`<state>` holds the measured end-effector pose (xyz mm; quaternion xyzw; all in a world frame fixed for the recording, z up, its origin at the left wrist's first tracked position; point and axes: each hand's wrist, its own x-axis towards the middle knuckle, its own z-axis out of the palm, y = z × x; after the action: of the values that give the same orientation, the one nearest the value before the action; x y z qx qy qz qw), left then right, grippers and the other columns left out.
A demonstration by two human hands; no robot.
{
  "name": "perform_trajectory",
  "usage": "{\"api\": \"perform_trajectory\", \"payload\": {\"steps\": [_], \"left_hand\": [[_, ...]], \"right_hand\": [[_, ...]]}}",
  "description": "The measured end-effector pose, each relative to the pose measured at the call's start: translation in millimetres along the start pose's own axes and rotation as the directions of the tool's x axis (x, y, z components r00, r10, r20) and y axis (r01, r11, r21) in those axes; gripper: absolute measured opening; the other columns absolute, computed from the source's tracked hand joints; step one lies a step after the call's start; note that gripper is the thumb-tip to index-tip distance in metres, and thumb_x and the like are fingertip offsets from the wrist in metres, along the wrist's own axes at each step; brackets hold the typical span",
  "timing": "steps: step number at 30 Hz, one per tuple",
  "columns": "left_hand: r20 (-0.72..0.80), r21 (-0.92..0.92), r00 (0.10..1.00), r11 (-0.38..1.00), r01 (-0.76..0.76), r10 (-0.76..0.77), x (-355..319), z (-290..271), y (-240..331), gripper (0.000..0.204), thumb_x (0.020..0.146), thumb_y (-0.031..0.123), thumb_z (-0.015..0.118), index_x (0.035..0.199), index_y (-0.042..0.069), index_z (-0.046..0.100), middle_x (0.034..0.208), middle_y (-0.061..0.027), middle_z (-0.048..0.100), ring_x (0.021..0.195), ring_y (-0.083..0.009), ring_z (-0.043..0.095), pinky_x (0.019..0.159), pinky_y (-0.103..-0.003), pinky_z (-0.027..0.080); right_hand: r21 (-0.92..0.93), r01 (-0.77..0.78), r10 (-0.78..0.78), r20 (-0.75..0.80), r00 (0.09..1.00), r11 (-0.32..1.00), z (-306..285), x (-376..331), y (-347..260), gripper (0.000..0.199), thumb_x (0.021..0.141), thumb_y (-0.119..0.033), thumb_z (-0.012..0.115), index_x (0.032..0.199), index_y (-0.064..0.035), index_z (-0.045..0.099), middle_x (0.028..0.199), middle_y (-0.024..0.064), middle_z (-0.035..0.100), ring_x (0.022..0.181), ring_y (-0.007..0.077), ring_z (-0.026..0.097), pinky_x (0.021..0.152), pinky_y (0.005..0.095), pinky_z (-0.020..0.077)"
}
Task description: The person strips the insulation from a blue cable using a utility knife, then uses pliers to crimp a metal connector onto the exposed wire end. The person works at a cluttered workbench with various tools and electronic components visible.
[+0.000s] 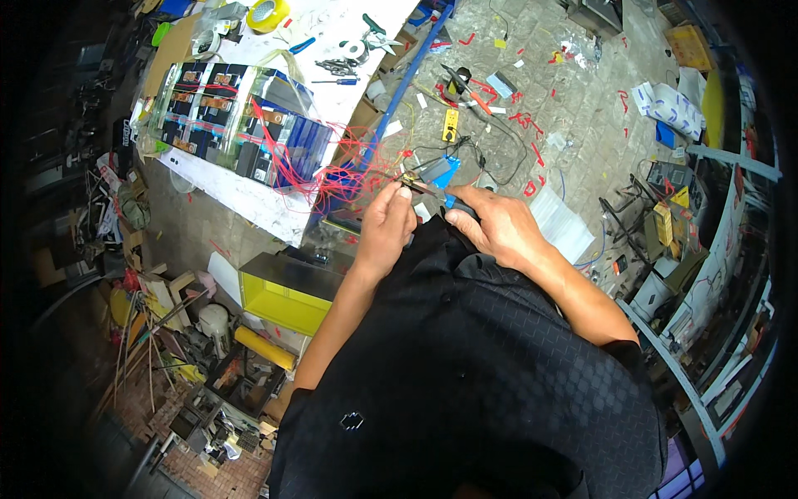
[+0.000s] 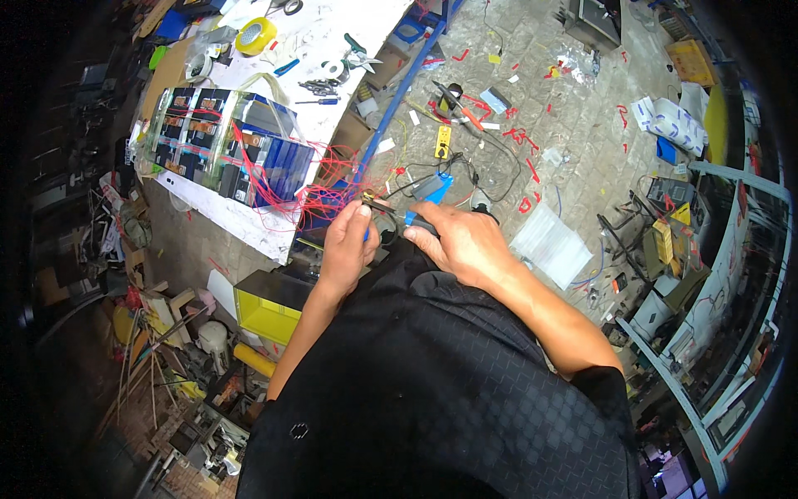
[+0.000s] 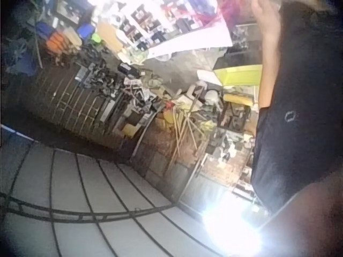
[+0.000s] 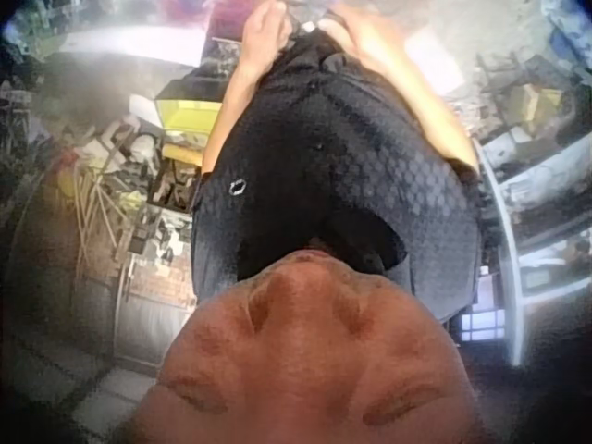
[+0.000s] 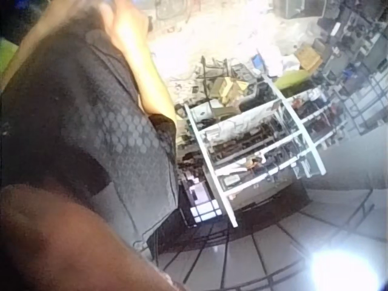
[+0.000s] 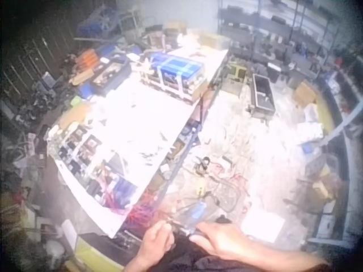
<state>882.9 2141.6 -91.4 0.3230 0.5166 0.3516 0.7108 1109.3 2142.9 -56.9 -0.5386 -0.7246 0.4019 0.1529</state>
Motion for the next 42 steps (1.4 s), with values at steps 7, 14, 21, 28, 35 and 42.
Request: {"api": "perform_trajectory", "payload": {"steps": [7,14,21,28,35,42], "left_hand": [[0.012,0.016,1.0,0.999,0.027,-0.028,-0.3,1.7,2.8,0.03,0.113,0.026,0.044,0.122,0.005,0.062,0.06,0.0053,0.041,0.048,-0.0036,0.031,0.043,-0.023,0.024],[-0.009,0.071,1.0,0.997,0.006,-0.005,-0.8,5.3,0.0,0.029,0.113,0.026,0.044,0.123,0.005,0.063,0.06,0.0056,0.041,0.049,-0.0026,0.031,0.044,-0.022,0.024],[-0.008,0.051,1.0,0.998,0.02,-0.02,-3.1,5.9,0.1,0.029,0.113,0.026,0.044,0.122,0.006,0.063,0.061,0.0057,0.042,0.048,-0.0022,0.03,0.044,-0.022,0.024],[-0.016,0.044,1.0,0.999,0.021,-0.02,-4.6,2.6,-4.4,0.029,0.113,0.027,0.044,0.122,0.006,0.063,0.06,0.0056,0.042,0.048,-0.0021,0.03,0.044,-0.022,0.023],[-0.025,0.082,1.0,0.997,0.01,-0.008,-4.9,3.7,-2.3,0.03,0.113,0.028,0.044,0.122,0.006,0.063,0.06,0.0058,0.041,0.049,-0.0022,0.03,0.044,-0.022,0.024],[-0.008,0.101,1.0,0.995,-0.025,0.026,-2.3,3.7,-2.4,0.026,0.113,0.029,0.046,0.111,0.007,0.06,0.062,0.0051,0.041,0.05,-0.0032,0.031,0.045,-0.023,0.025]], "right_hand": [[0.056,-0.045,0.042,0.057,0.998,0.997,-4.3,0.0,-0.9,0.041,0.104,-0.041,0.059,0.124,-0.0062,0.064,0.106,0.0239,0.072,0.098,0.0453,0.069,0.082,0.0531,0.0547],[0.131,-0.093,0.081,0.093,0.992,0.987,-4.3,-2.3,3.5,0.044,0.106,-0.044,0.056,0.126,-0.0061,0.066,0.104,0.0254,0.073,0.098,0.0464,0.069,0.083,0.0533,0.0548],[0.148,-0.118,0.099,0.131,0.986,0.982,-2.8,-4.0,2.3,0.046,0.106,-0.045,0.054,0.128,-0.0062,0.065,0.105,0.0268,0.072,0.099,0.0468,0.069,0.084,0.0534,0.0548],[0.122,-0.071,0.061,0.084,0.995,0.99,1.1,-3.9,-2.4,0.045,0.106,-0.043,0.055,0.131,-0.0071,0.062,0.105,0.0263,0.072,0.098,0.0468,0.069,0.083,0.054,0.0549],[-0.007,-0.014,0.014,0.023,1.0,1.0,2.3,-2.2,-5.5,0.036,0.104,-0.038,0.059,0.118,-0.0057,0.063,0.098,0.0226,0.073,0.089,0.0455,0.07,0.076,0.0545,0.0548],[-0.204,0.078,-0.093,-0.065,0.994,0.976,1.6,-0.3,-11.4,0.029,0.099,-0.032,0.066,0.098,-0.0045,0.056,0.083,0.0184,0.068,0.074,0.0408,0.069,0.062,0.0503,0.0544]]}}
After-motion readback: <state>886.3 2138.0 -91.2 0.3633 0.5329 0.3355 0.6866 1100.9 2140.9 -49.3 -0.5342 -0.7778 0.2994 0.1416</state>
